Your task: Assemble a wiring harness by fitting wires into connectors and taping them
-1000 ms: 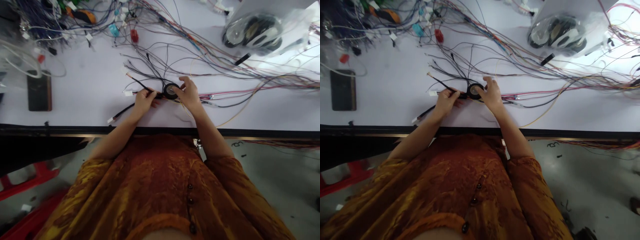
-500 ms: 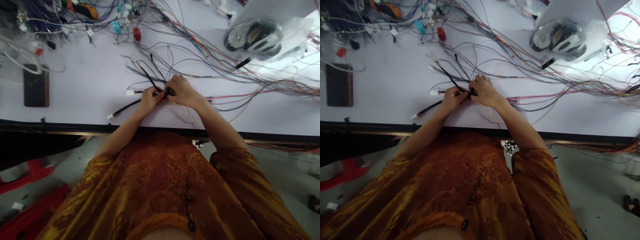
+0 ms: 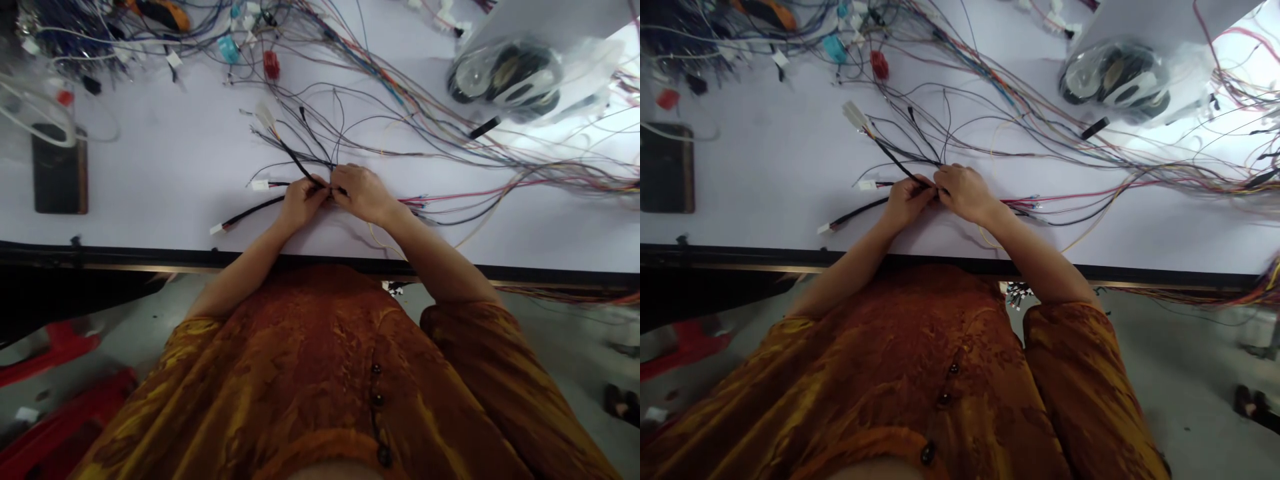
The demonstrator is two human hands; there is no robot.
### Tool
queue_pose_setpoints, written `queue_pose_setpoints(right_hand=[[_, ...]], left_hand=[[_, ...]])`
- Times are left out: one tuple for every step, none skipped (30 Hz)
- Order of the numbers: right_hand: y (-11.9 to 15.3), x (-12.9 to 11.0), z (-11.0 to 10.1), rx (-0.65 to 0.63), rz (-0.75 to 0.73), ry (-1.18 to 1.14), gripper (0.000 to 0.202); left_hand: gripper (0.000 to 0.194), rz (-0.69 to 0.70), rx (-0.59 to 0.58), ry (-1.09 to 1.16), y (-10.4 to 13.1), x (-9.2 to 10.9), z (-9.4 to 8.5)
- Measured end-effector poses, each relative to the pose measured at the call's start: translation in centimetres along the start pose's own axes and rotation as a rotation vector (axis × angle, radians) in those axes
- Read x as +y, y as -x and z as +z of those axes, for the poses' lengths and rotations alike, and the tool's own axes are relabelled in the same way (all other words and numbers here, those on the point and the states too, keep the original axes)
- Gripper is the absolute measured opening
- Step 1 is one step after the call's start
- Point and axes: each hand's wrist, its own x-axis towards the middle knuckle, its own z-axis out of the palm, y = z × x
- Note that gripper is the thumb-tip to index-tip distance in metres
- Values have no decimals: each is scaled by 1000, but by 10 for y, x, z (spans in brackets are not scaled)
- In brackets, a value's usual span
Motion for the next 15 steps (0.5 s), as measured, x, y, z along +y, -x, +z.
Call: queue_pose_setpoints(right_hand=[[2, -11, 5, -4, -49, -33, 16], [6, -23, 12, -15, -106, -71, 17], [10, -35, 18, -25, -161, -117, 20], [16, -43, 23, -34, -203, -154, 22], [21, -44, 25, -28, -205, -172, 24], [27, -38, 25, 26, -165, -193, 24], [32, -23, 21, 117, -112, -192, 25], [38, -1, 13, 185, -39, -167, 26], [43, 26, 4, 253, 60, -138, 28], [48, 56, -6, 361, 230, -71, 31], [53, 83, -16, 426, 390, 3, 36], [57, 105, -25, 433, 499, 63, 41], [60, 119, -30, 446, 560, 124, 46], [61, 124, -33, 455, 582, 166, 49], [60, 120, -31, 459, 559, 181, 49]], left_hand=[[11, 10, 30, -32, -1, -2, 1], [14, 12, 67, -55, -2, -3, 1], [16, 1, 101, -62, -3, -5, 1], [18, -23, 123, -49, -5, -6, 1], [19, -56, 121, -19, -5, -6, 0], [19, -89, 96, 20, -6, -6, -2], [19, -110, 58, 57, -6, -6, -4], [20, -113, 12, 82, -6, -5, -6], [20, -105, -28, 99, -5, -5, -8], [21, -94, -57, 111, -4, -4, -9], [22, -85, -70, 122, -4, -4, -10], [23, -81, -67, 129, -4, -4, -10], [24, -80, -52, 133, -4, -5, -9], [26, -81, -34, 134, -4, -6, -8], [27, -80, -11, 132, -5, -7, -6]])
